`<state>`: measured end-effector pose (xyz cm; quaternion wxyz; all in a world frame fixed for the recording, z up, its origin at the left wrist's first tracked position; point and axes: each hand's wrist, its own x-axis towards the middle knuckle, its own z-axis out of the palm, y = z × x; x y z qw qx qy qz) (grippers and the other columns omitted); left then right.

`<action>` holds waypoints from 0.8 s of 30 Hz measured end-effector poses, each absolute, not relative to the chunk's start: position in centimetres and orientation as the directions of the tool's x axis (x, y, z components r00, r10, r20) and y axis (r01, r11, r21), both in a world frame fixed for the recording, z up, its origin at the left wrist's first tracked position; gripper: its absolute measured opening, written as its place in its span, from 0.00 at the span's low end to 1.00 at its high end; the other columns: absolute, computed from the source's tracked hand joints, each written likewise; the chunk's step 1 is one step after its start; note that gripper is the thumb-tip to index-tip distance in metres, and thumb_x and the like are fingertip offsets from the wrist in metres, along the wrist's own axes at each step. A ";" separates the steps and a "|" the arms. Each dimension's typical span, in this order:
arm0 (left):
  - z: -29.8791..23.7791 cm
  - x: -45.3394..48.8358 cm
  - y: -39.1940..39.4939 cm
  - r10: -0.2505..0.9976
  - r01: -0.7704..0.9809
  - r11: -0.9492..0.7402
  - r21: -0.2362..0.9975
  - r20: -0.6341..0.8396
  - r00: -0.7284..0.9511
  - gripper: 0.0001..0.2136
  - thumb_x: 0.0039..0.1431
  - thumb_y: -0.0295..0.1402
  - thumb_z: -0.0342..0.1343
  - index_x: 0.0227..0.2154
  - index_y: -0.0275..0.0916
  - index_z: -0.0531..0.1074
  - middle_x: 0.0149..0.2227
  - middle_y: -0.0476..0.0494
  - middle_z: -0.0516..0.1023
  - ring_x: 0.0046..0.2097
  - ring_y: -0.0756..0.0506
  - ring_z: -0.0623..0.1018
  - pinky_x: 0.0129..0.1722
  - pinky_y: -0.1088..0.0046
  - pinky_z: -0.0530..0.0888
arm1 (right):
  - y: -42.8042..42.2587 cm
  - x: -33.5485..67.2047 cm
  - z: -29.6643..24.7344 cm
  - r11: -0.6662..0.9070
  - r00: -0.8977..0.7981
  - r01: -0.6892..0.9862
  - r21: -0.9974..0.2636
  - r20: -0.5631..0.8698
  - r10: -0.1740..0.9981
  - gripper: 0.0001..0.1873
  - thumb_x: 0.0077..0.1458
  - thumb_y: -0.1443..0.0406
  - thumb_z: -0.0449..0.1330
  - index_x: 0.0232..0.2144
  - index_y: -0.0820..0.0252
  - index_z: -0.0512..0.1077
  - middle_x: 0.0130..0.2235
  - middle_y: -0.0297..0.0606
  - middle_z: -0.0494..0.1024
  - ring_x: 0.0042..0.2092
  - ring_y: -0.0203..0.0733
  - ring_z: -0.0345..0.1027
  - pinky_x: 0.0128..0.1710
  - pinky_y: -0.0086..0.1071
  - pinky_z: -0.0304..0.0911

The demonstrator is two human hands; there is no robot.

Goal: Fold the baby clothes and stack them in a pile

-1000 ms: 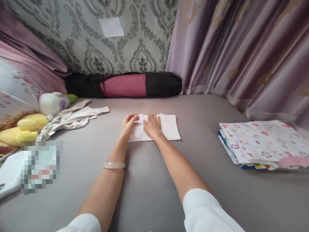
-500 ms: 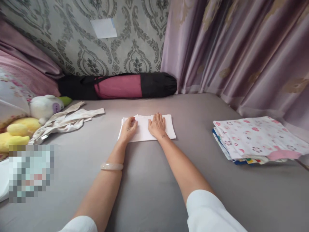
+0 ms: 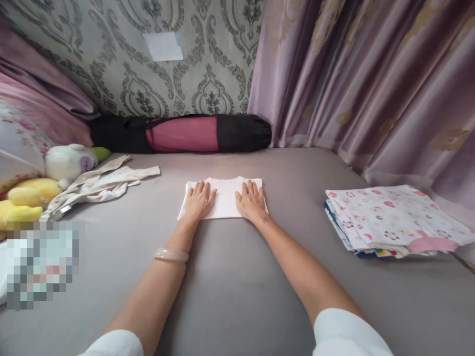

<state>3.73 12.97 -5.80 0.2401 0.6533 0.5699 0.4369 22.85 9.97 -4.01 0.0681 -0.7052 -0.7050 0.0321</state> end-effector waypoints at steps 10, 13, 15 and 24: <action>-4.8 2.6 15.2 0.967 0.487 -0.178 0.855 0.243 -0.072 0.10 0.50 0.31 0.62 0.20 0.42 0.66 0.32 0.37 0.74 0.55 0.32 0.71 0.61 0.53 0.58 | 13.2 25.3 -1.0 0.100 -0.094 0.987 -0.122 0.058 0.994 0.22 0.68 0.65 0.42 0.48 0.61 0.75 0.52 0.47 0.75 0.53 0.48 0.68 0.52 0.37 0.58; -4.0 1.1 18.3 0.982 0.417 -0.129 0.900 0.174 -0.072 0.17 0.46 0.27 0.63 0.12 0.43 0.60 0.20 0.45 0.66 0.43 0.36 0.77 0.54 0.60 0.67 | 15.5 26.5 0.1 0.082 -0.085 0.988 -0.134 -0.017 0.996 0.18 0.64 0.69 0.50 0.52 0.57 0.73 0.53 0.45 0.75 0.53 0.46 0.69 0.48 0.34 0.60; -3.6 0.2 20.5 0.984 0.413 -0.118 0.903 0.161 -0.070 0.17 0.44 0.27 0.64 0.11 0.43 0.60 0.17 0.49 0.63 0.35 0.40 0.77 0.49 0.63 0.71 | 16.9 26.9 0.7 0.063 -0.076 0.991 -0.119 -0.108 0.991 0.20 0.60 0.68 0.57 0.55 0.56 0.72 0.55 0.45 0.74 0.54 0.46 0.68 0.48 0.34 0.62; -3.2 -2.2 27.7 0.995 0.447 -0.053 0.893 0.085 -0.051 0.16 0.40 0.42 0.66 0.12 0.45 0.64 0.15 0.52 0.64 0.23 0.44 0.74 0.32 0.68 0.75 | 21.2 26.2 2.4 0.056 -0.058 0.998 -0.015 -0.378 0.924 0.16 0.48 0.67 0.68 0.42 0.61 0.80 0.48 0.49 0.79 0.50 0.51 0.72 0.46 0.38 0.66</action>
